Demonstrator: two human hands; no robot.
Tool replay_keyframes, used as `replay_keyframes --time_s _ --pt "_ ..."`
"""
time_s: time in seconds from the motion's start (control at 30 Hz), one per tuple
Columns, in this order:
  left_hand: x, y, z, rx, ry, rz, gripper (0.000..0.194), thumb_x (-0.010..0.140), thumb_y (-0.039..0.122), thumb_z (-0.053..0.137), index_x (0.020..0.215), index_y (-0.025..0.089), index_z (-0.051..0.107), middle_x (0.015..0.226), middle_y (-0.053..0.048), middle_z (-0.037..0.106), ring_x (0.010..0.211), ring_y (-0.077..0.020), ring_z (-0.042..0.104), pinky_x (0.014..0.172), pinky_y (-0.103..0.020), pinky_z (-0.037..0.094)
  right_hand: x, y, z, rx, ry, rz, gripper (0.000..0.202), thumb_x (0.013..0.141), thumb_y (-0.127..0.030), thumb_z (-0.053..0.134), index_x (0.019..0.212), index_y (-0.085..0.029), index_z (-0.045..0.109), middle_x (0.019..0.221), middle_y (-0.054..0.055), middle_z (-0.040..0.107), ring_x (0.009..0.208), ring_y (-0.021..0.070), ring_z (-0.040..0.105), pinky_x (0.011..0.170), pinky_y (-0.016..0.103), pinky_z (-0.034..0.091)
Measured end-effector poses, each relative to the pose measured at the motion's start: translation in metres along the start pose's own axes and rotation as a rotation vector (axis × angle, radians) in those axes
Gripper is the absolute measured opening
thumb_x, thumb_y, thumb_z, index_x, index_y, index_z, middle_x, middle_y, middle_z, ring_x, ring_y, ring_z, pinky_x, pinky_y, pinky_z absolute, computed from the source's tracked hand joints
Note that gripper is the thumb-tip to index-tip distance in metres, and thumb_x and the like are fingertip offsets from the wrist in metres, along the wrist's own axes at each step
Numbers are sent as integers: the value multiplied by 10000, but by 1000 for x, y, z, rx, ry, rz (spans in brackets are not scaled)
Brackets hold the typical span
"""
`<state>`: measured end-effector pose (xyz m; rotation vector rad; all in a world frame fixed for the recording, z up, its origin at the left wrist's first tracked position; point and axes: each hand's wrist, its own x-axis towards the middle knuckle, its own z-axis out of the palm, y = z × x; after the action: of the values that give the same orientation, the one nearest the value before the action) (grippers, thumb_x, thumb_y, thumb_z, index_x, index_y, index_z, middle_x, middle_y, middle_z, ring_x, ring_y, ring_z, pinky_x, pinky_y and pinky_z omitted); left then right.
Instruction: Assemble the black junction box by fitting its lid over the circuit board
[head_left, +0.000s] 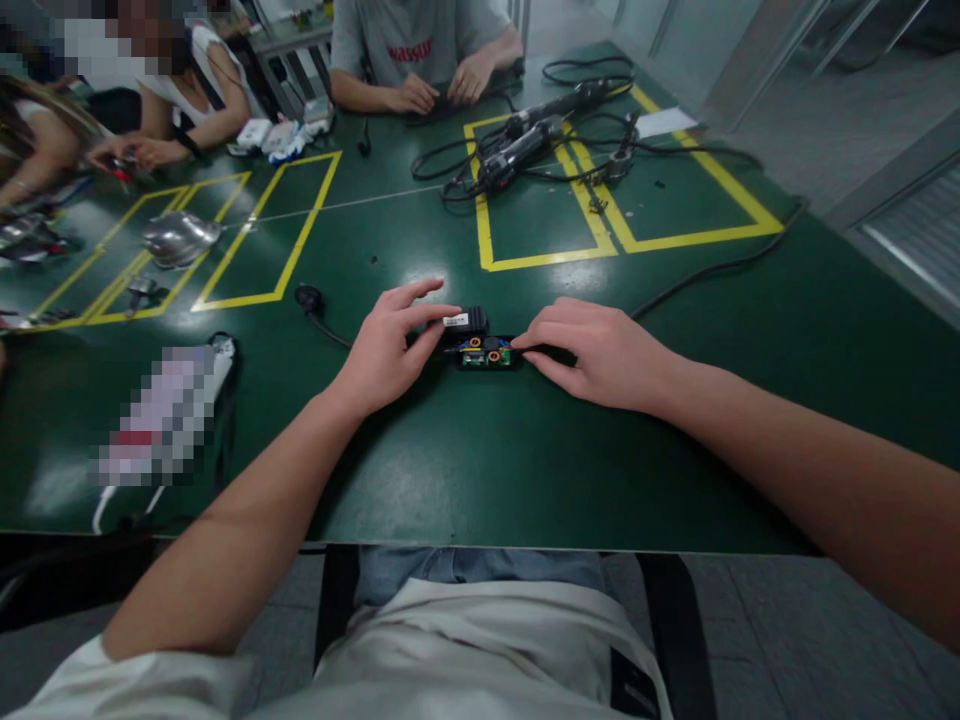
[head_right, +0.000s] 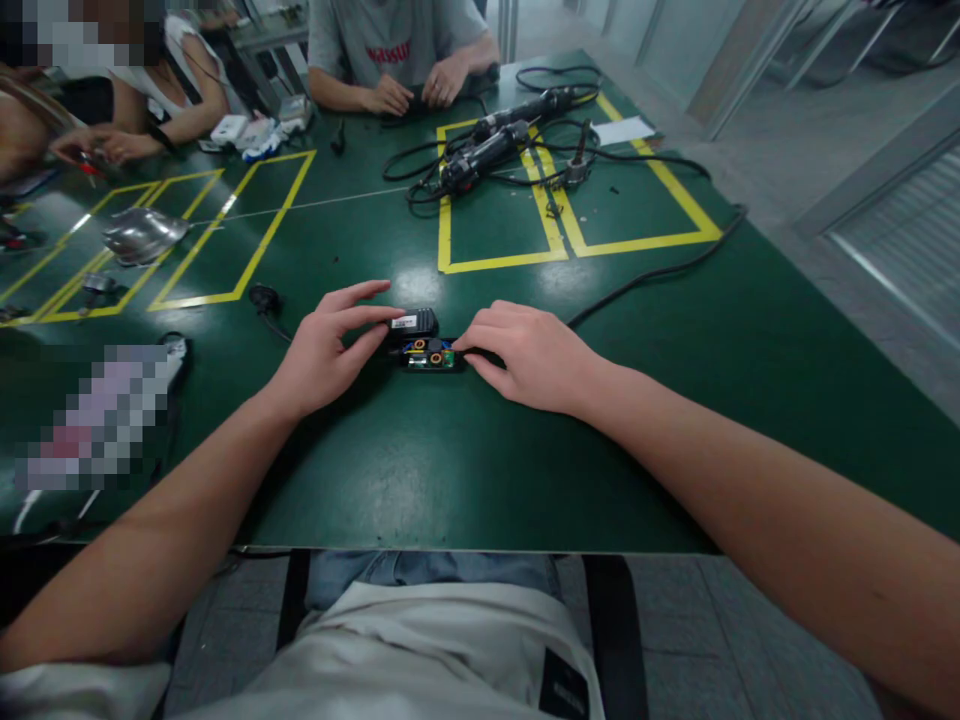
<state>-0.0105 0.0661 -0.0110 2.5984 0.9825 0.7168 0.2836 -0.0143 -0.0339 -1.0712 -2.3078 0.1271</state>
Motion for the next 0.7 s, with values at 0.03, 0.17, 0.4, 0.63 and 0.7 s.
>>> replay_keyframes --time_s 0.03,0.17,0.4,0.63,0.7 --pt "1 -2 2 -19 -10 -35 321 1091 279 605 1326 247 822 1572 -112 693 1461 -308 622 1271 -576 465 0 0 0 11 -3 7 240 1050 -245 579 1111 -219 809 1041 117 821 947 283 731 870 452 604" --pt "4 -10 3 -78 -79 -146 276 1032 305 713 1265 238 846 1314 -102 831 1227 -296 761 1165 -524 567 0 0 2 58 -5 31 225 1034 -250 589 1109 -242 802 1048 104 819 972 284 738 901 462 610" --pt "0 -5 -3 20 -15 -106 300 1051 358 701 1298 247 830 1244 -99 842 1151 -301 748 1070 -494 591 1 -4 -1 59 -25 102 207 989 -233 601 1163 -236 713 1041 96 801 917 274 723 842 426 587" --pt "-6 11 -15 -99 42 98 343 1110 424 652 1369 261 806 1343 -91 799 1213 -257 713 1109 -411 563 1 -5 -4 91 -19 186 345 899 -256 675 1220 -251 548 1046 69 751 846 237 663 785 376 527" --pt "-6 13 -13 -99 -52 160 326 1121 396 635 1368 273 809 1334 -88 794 1212 -250 710 1112 -408 556 1 -4 -3 89 -20 182 366 886 -259 678 1226 -254 541 1051 70 743 859 245 664 791 380 515"
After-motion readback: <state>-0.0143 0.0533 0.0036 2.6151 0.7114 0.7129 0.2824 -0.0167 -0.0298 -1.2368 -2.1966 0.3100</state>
